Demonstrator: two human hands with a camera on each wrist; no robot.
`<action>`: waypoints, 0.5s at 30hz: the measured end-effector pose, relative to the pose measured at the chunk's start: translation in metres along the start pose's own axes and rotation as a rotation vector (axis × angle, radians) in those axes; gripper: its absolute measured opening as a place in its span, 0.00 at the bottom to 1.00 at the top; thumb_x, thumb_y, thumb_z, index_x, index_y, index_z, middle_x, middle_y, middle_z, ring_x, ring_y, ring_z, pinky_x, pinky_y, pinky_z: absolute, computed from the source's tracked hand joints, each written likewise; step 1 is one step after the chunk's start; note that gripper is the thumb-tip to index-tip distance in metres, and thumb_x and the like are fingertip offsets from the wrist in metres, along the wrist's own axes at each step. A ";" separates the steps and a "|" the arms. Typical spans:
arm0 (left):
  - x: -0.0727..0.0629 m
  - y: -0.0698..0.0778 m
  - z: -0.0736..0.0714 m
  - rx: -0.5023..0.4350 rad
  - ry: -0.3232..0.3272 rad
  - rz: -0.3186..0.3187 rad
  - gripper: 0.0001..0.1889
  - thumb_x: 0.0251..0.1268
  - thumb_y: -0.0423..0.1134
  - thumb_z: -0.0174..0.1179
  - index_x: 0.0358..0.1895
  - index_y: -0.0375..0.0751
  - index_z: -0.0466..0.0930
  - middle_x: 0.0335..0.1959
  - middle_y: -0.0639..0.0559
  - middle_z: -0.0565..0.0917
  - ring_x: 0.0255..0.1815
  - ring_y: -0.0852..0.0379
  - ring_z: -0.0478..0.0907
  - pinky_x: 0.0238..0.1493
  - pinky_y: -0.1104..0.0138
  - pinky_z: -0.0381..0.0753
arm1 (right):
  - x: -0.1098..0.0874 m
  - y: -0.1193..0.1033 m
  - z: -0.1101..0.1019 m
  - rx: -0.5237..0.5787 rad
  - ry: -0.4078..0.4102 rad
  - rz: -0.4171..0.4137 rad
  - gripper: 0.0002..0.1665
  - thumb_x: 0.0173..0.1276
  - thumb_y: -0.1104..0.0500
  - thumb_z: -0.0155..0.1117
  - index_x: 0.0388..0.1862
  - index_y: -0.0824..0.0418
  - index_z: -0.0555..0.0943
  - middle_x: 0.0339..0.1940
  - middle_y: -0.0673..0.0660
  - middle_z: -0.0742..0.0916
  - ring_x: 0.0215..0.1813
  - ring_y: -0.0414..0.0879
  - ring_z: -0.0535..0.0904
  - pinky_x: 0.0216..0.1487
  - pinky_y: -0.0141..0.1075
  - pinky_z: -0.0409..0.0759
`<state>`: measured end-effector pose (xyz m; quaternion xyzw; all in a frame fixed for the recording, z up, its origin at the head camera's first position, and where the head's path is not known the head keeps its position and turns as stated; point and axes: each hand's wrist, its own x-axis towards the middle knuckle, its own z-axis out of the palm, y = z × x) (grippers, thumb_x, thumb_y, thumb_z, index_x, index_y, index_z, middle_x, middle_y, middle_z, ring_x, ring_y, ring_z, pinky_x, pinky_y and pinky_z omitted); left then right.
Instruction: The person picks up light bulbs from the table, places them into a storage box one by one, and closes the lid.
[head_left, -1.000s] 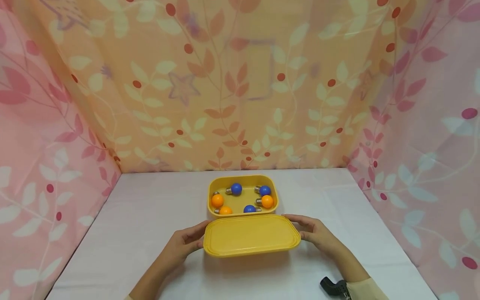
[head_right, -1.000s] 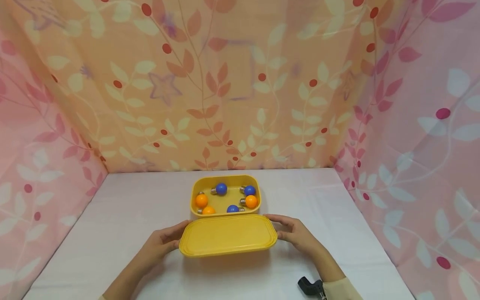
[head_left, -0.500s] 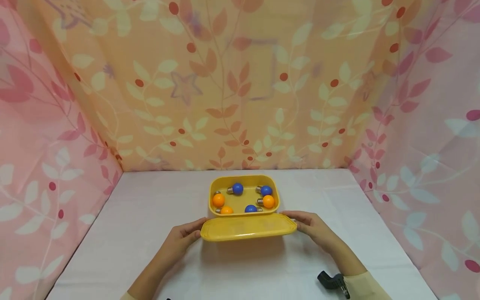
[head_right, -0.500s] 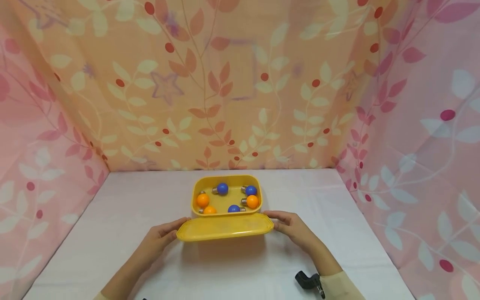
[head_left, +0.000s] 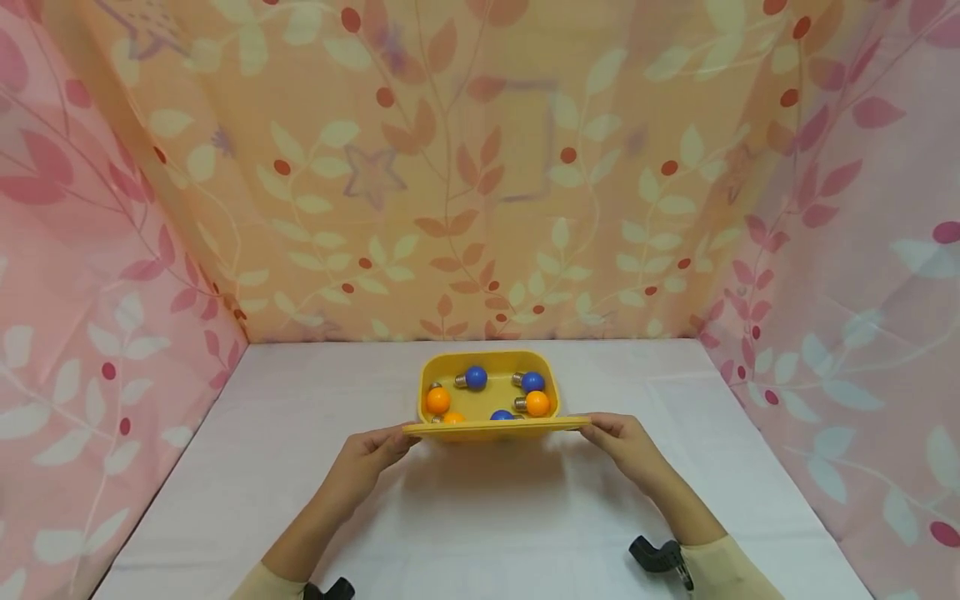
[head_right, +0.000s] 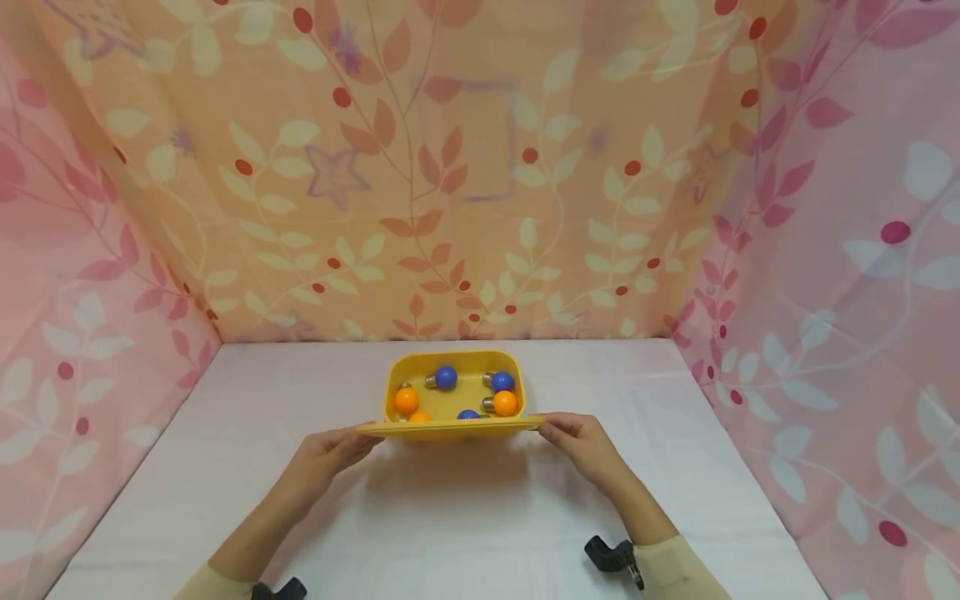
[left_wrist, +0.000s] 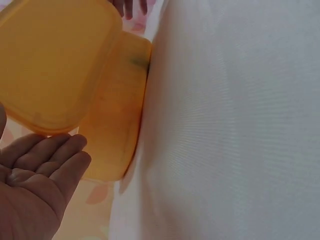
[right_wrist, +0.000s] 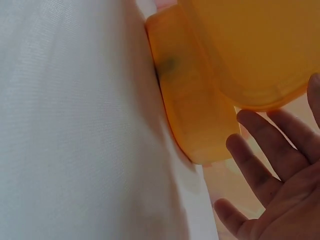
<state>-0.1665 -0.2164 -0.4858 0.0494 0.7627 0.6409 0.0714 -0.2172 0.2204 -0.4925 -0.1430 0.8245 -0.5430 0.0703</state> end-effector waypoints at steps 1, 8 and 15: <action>0.001 0.001 0.000 -0.004 -0.002 0.002 0.25 0.76 0.51 0.58 0.66 0.38 0.81 0.60 0.45 0.86 0.66 0.48 0.80 0.64 0.64 0.80 | 0.001 -0.001 0.000 0.005 0.016 -0.005 0.19 0.77 0.49 0.63 0.57 0.58 0.88 0.53 0.53 0.91 0.60 0.42 0.83 0.64 0.39 0.81; 0.007 0.006 0.001 0.035 0.021 -0.013 0.24 0.74 0.55 0.60 0.64 0.44 0.83 0.56 0.50 0.88 0.65 0.49 0.81 0.65 0.58 0.81 | 0.010 -0.004 0.002 0.015 0.089 -0.049 0.19 0.75 0.48 0.65 0.54 0.60 0.89 0.48 0.53 0.92 0.57 0.40 0.85 0.61 0.36 0.83; 0.014 0.003 0.004 0.047 0.111 0.008 0.21 0.68 0.51 0.68 0.60 0.48 0.87 0.53 0.53 0.89 0.66 0.53 0.79 0.67 0.54 0.79 | 0.013 0.001 0.008 0.039 0.170 -0.097 0.18 0.73 0.52 0.68 0.53 0.62 0.89 0.43 0.56 0.93 0.51 0.37 0.86 0.55 0.27 0.82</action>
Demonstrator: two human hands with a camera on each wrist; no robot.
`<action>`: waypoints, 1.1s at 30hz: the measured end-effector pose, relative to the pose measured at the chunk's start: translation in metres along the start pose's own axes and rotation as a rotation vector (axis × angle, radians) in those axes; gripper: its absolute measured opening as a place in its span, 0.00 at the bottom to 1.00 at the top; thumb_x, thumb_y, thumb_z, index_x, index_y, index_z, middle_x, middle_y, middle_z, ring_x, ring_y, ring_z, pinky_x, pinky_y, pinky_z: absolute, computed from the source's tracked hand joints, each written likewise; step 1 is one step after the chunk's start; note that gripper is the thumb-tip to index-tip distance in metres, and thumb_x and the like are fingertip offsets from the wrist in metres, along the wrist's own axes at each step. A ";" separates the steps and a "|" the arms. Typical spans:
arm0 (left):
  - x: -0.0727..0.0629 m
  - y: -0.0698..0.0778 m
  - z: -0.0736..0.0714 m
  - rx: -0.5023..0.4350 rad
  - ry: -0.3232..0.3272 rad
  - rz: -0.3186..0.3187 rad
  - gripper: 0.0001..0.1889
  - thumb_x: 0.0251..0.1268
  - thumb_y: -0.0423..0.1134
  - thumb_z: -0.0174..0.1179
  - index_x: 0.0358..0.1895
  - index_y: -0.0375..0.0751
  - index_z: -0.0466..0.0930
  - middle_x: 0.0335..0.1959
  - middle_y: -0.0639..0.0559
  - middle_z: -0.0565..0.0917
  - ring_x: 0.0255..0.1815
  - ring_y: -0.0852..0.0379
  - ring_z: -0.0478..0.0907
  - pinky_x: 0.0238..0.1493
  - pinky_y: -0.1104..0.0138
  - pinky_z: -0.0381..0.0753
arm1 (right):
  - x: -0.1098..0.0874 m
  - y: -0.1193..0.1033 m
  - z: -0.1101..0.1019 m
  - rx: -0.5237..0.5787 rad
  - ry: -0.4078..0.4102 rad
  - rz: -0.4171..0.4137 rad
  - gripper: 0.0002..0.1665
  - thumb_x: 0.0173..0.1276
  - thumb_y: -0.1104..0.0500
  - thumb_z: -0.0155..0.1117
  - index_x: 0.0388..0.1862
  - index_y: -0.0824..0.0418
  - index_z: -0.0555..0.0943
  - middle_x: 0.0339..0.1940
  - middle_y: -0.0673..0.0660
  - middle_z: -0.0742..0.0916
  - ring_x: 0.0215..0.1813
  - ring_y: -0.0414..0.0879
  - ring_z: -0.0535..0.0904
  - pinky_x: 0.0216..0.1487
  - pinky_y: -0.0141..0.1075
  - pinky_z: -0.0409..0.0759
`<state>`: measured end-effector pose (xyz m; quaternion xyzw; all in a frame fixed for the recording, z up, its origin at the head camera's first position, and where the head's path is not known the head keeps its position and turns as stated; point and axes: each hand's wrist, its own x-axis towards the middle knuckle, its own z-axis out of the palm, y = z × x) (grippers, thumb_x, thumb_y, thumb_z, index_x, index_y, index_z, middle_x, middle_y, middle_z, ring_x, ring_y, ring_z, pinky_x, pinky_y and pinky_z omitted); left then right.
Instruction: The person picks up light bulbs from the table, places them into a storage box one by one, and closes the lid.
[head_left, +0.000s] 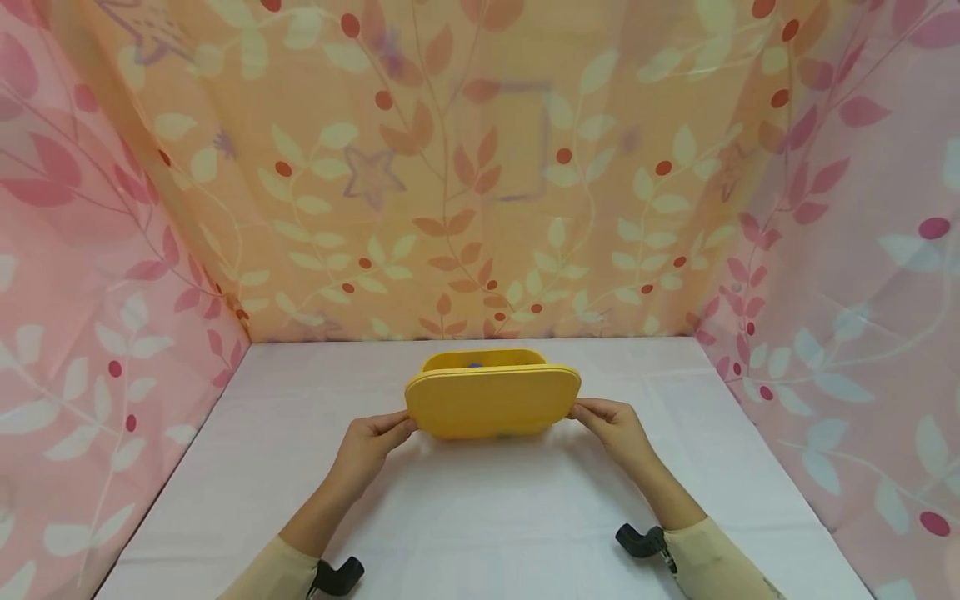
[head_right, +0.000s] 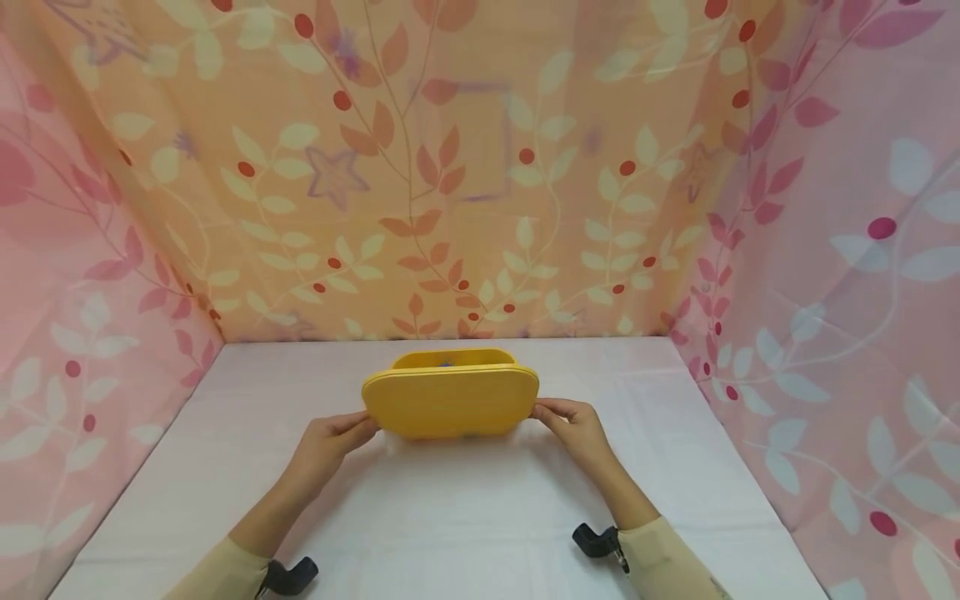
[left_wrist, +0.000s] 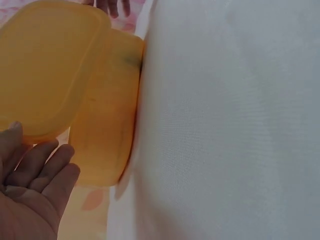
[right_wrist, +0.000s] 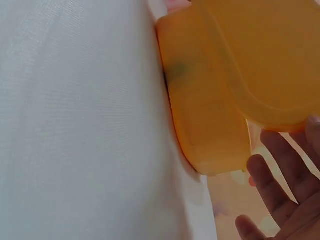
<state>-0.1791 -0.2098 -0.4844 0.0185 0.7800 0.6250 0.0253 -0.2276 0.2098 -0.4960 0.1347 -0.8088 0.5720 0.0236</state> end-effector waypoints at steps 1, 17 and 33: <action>0.002 -0.001 0.001 -0.005 0.011 0.005 0.21 0.67 0.51 0.69 0.59 0.47 0.87 0.53 0.53 0.89 0.66 0.54 0.80 0.66 0.55 0.80 | 0.000 0.000 0.001 -0.010 0.019 -0.009 0.17 0.73 0.52 0.69 0.52 0.63 0.89 0.43 0.57 0.93 0.51 0.37 0.86 0.55 0.28 0.82; 0.019 0.004 0.013 -0.075 0.153 0.153 0.22 0.63 0.33 0.72 0.61 0.36 0.84 0.55 0.41 0.87 0.57 0.55 0.85 0.52 0.72 0.85 | 0.007 -0.002 0.013 -0.100 0.208 -0.100 0.22 0.66 0.54 0.75 0.59 0.55 0.86 0.37 0.55 0.91 0.48 0.40 0.83 0.69 0.57 0.70; 0.020 -0.006 0.015 0.290 0.085 0.210 0.37 0.64 0.36 0.72 0.76 0.49 0.69 0.73 0.57 0.73 0.76 0.50 0.67 0.75 0.48 0.67 | 0.016 0.002 0.009 -0.153 0.200 -0.156 0.27 0.67 0.56 0.75 0.66 0.54 0.83 0.40 0.55 0.91 0.52 0.47 0.84 0.66 0.45 0.73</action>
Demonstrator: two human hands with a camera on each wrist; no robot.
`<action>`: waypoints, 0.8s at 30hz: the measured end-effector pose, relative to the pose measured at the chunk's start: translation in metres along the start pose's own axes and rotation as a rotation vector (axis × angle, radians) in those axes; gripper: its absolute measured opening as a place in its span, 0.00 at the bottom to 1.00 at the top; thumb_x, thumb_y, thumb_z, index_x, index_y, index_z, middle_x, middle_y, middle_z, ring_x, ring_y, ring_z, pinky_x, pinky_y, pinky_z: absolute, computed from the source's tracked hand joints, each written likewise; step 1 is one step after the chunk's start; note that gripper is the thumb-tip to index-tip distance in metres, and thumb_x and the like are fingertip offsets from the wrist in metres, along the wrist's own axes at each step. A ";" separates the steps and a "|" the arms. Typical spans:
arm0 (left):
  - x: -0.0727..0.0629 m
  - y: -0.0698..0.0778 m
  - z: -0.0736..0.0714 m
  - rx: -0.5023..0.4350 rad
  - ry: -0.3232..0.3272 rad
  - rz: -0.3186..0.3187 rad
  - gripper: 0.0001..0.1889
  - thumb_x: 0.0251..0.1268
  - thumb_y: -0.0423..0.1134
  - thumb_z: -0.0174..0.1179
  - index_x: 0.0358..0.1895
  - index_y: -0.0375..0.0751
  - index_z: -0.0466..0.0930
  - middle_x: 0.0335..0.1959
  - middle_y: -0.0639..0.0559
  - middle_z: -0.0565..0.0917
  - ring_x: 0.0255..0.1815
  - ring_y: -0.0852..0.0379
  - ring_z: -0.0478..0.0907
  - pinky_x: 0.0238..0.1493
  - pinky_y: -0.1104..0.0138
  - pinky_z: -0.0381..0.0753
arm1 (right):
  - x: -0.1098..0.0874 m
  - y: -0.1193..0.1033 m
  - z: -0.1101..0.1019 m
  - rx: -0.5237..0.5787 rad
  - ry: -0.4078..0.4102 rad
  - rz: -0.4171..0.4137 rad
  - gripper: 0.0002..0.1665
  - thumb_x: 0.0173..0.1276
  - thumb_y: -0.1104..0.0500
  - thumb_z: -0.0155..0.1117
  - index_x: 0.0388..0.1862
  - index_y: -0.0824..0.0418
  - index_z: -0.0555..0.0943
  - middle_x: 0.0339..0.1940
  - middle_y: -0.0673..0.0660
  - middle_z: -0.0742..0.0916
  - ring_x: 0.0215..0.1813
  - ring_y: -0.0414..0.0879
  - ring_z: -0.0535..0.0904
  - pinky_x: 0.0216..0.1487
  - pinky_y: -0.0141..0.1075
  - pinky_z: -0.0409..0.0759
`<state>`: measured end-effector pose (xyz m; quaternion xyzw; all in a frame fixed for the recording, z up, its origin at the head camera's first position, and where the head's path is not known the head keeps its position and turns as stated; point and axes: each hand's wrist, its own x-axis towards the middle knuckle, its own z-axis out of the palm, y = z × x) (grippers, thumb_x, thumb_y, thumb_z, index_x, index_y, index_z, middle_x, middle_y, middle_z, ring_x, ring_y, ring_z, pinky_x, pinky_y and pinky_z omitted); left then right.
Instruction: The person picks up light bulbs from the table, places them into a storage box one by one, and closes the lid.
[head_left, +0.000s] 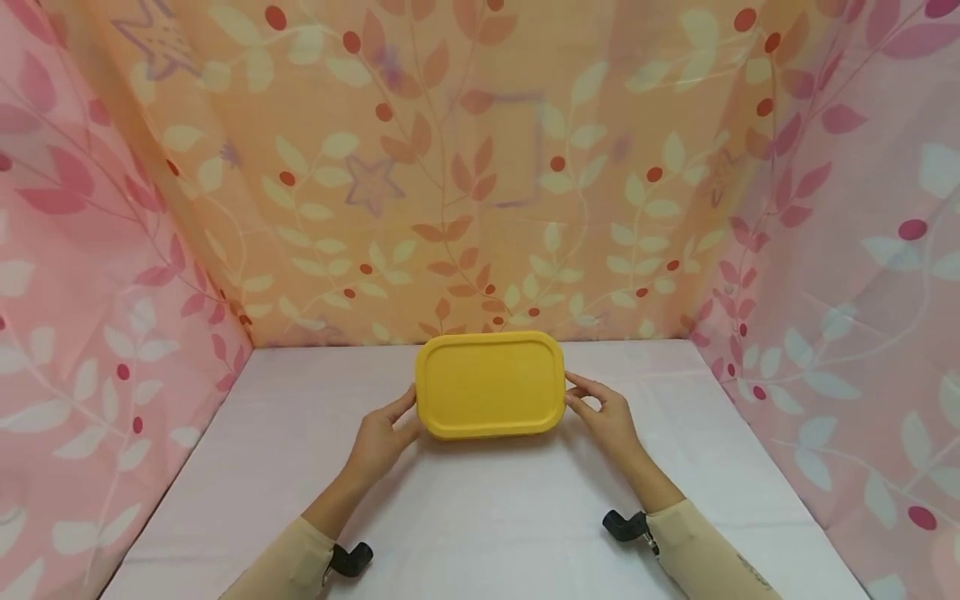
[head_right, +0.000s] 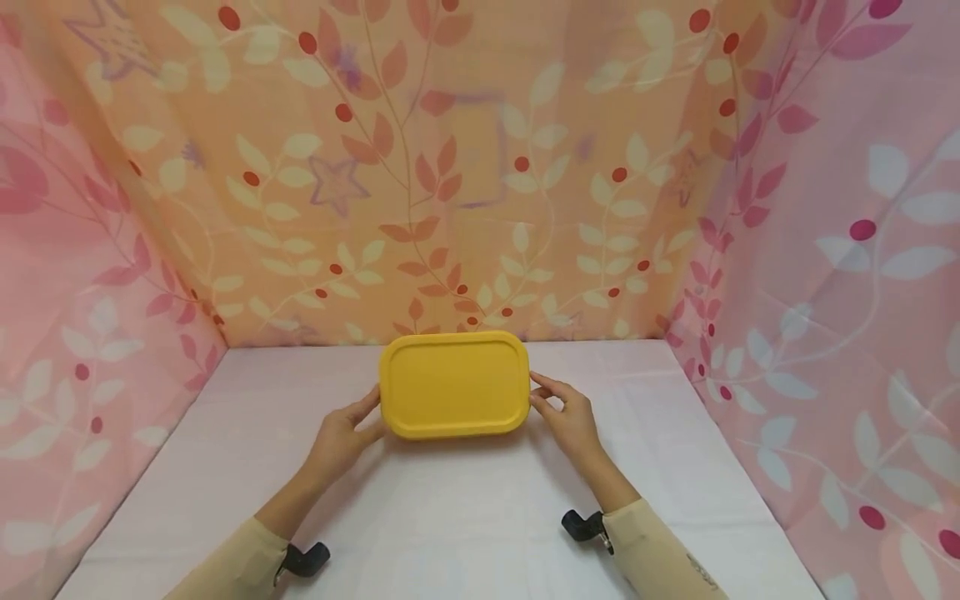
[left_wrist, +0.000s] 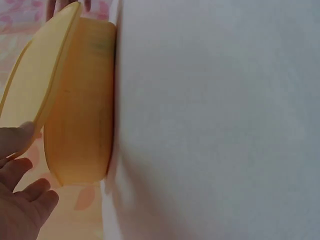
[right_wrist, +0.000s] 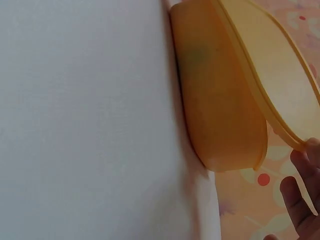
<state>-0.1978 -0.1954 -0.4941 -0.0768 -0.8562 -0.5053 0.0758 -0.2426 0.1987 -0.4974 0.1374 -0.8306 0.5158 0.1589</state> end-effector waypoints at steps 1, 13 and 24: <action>0.000 -0.002 0.000 0.025 -0.014 -0.001 0.38 0.63 0.37 0.72 0.77 0.50 0.67 0.74 0.56 0.72 0.77 0.49 0.66 0.76 0.48 0.66 | 0.001 0.002 -0.001 0.000 -0.018 -0.013 0.28 0.67 0.58 0.75 0.66 0.54 0.83 0.42 0.55 0.91 0.53 0.49 0.84 0.66 0.45 0.73; 0.008 -0.008 -0.004 0.113 -0.058 0.041 0.45 0.58 0.45 0.76 0.79 0.53 0.64 0.76 0.55 0.69 0.77 0.48 0.65 0.75 0.48 0.67 | 0.009 0.010 -0.013 -0.123 -0.232 -0.149 0.47 0.60 0.62 0.80 0.77 0.49 0.71 0.55 0.48 0.86 0.63 0.47 0.74 0.66 0.48 0.72; 0.018 -0.009 -0.004 0.178 -0.085 0.039 0.46 0.55 0.44 0.78 0.79 0.50 0.64 0.75 0.48 0.70 0.76 0.43 0.67 0.75 0.46 0.67 | 0.012 0.022 -0.007 -0.096 -0.237 -0.148 0.48 0.57 0.66 0.80 0.77 0.63 0.70 0.55 0.59 0.85 0.64 0.58 0.74 0.67 0.33 0.67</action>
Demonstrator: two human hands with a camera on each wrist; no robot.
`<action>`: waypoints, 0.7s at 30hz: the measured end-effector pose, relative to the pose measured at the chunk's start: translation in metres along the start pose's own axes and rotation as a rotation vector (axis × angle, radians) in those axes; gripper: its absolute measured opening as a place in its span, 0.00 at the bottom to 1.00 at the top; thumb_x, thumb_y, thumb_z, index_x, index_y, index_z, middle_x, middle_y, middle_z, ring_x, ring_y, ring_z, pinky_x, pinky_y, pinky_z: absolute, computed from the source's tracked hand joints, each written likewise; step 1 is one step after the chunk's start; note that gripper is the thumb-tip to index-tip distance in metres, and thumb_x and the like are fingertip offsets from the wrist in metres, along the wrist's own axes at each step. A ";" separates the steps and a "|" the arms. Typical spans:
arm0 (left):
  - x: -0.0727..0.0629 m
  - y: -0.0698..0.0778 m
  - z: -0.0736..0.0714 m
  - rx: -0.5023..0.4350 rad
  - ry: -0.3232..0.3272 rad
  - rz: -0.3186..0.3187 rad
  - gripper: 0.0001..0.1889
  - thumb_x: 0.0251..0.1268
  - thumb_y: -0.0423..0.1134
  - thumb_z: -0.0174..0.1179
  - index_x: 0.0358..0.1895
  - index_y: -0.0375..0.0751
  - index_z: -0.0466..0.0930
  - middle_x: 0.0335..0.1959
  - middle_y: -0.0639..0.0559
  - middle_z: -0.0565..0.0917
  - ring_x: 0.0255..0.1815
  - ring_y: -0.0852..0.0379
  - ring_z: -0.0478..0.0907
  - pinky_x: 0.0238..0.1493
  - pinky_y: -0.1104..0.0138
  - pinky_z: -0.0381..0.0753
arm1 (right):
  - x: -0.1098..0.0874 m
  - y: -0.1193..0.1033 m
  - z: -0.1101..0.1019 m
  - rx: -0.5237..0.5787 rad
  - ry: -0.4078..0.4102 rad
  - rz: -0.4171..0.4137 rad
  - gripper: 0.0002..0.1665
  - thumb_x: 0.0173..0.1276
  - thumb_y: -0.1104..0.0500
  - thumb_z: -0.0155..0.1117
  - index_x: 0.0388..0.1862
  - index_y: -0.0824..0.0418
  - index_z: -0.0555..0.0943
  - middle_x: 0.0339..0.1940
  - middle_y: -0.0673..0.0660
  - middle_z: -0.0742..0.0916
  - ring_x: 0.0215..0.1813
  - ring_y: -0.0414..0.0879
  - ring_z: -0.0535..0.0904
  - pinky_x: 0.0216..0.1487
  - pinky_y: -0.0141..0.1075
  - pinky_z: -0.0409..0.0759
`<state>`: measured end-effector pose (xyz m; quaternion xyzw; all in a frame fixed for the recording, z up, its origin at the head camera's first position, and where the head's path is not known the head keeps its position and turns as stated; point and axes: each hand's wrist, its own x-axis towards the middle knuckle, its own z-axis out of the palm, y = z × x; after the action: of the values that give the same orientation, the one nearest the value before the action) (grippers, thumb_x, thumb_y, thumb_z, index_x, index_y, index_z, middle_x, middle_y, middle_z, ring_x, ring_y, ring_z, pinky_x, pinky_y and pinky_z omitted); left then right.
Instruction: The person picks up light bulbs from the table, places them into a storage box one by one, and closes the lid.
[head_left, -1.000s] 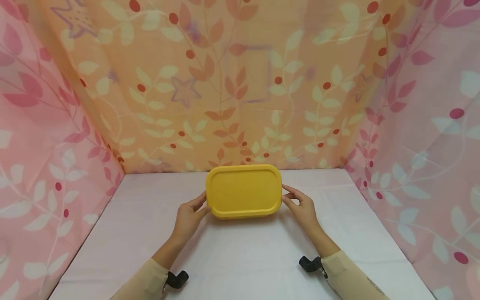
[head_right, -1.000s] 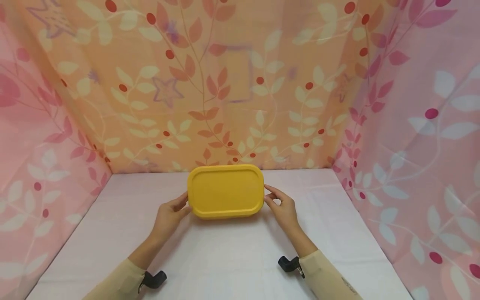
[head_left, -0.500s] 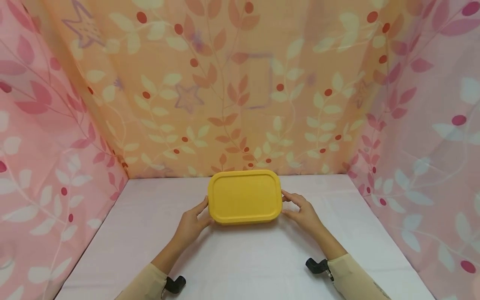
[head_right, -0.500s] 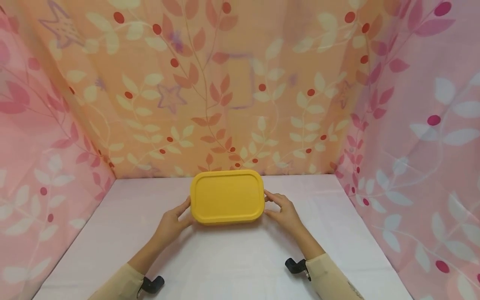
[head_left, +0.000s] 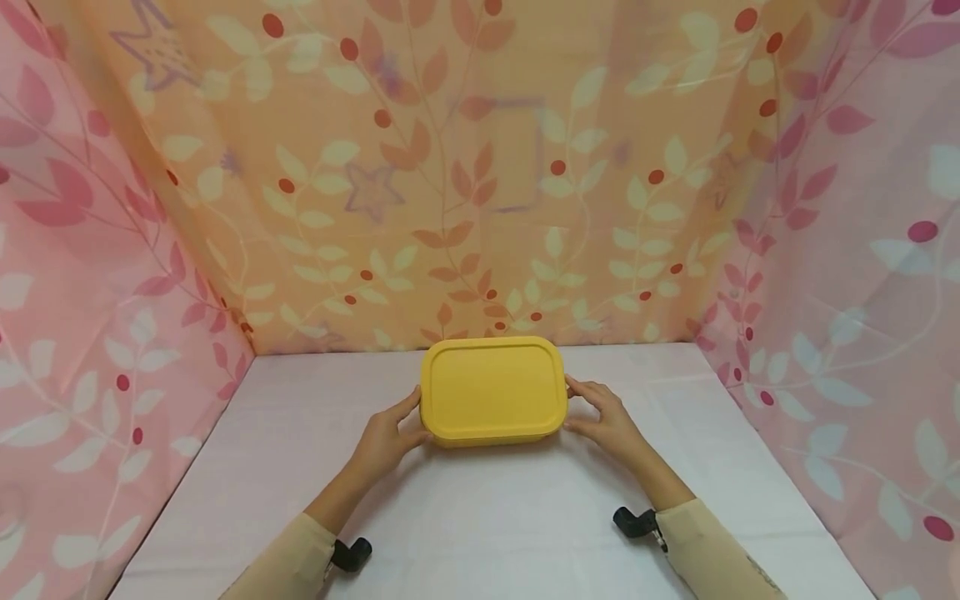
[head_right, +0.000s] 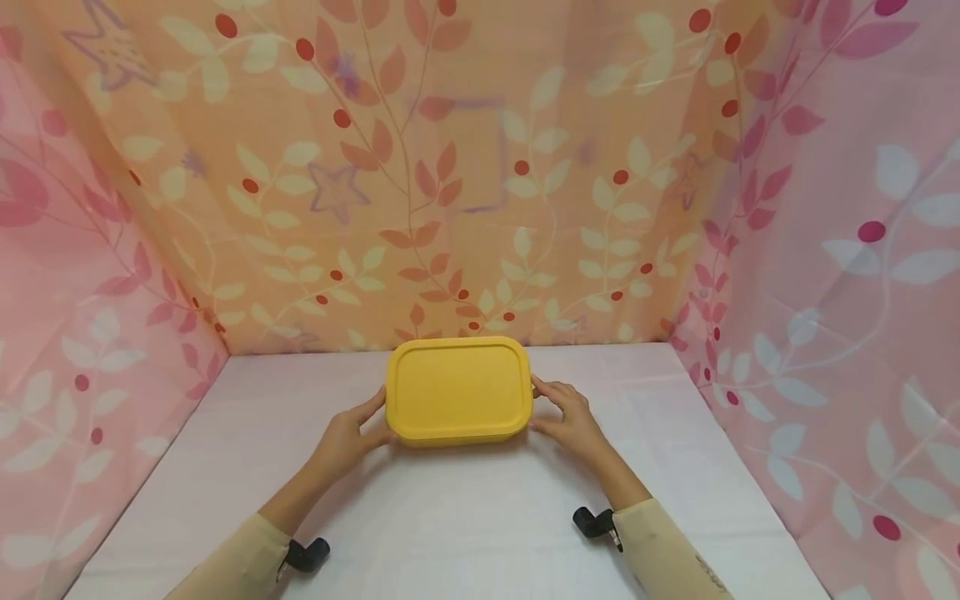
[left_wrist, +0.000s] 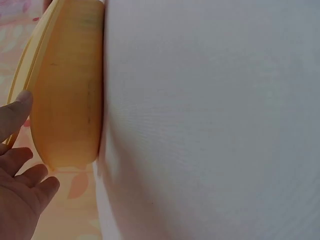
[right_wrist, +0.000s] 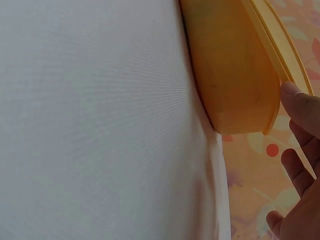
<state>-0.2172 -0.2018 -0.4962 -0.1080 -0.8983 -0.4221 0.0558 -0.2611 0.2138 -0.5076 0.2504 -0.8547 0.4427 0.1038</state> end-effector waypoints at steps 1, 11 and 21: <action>0.000 -0.001 0.000 -0.001 -0.002 -0.006 0.47 0.55 0.44 0.78 0.79 0.51 0.64 0.75 0.48 0.70 0.76 0.43 0.67 0.75 0.46 0.67 | 0.000 0.001 0.001 0.005 -0.003 0.004 0.48 0.57 0.67 0.80 0.76 0.64 0.70 0.55 0.61 0.85 0.64 0.59 0.73 0.67 0.31 0.66; 0.006 -0.008 -0.006 0.010 -0.022 0.017 0.48 0.53 0.48 0.78 0.78 0.48 0.64 0.76 0.45 0.69 0.76 0.41 0.66 0.74 0.44 0.67 | 0.008 0.011 0.004 0.114 -0.076 0.036 0.49 0.59 0.61 0.80 0.78 0.56 0.70 0.76 0.57 0.72 0.80 0.58 0.61 0.77 0.65 0.58; 0.010 -0.019 -0.007 -0.010 -0.052 0.022 0.49 0.53 0.48 0.77 0.79 0.47 0.63 0.79 0.46 0.65 0.78 0.41 0.63 0.75 0.44 0.66 | 0.013 0.016 0.005 0.166 -0.127 0.066 0.49 0.59 0.54 0.80 0.78 0.51 0.70 0.81 0.48 0.68 0.83 0.54 0.55 0.81 0.63 0.52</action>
<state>-0.2318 -0.2171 -0.5037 -0.1288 -0.8962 -0.4229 0.0366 -0.2802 0.2133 -0.5171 0.2573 -0.8278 0.4984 0.0139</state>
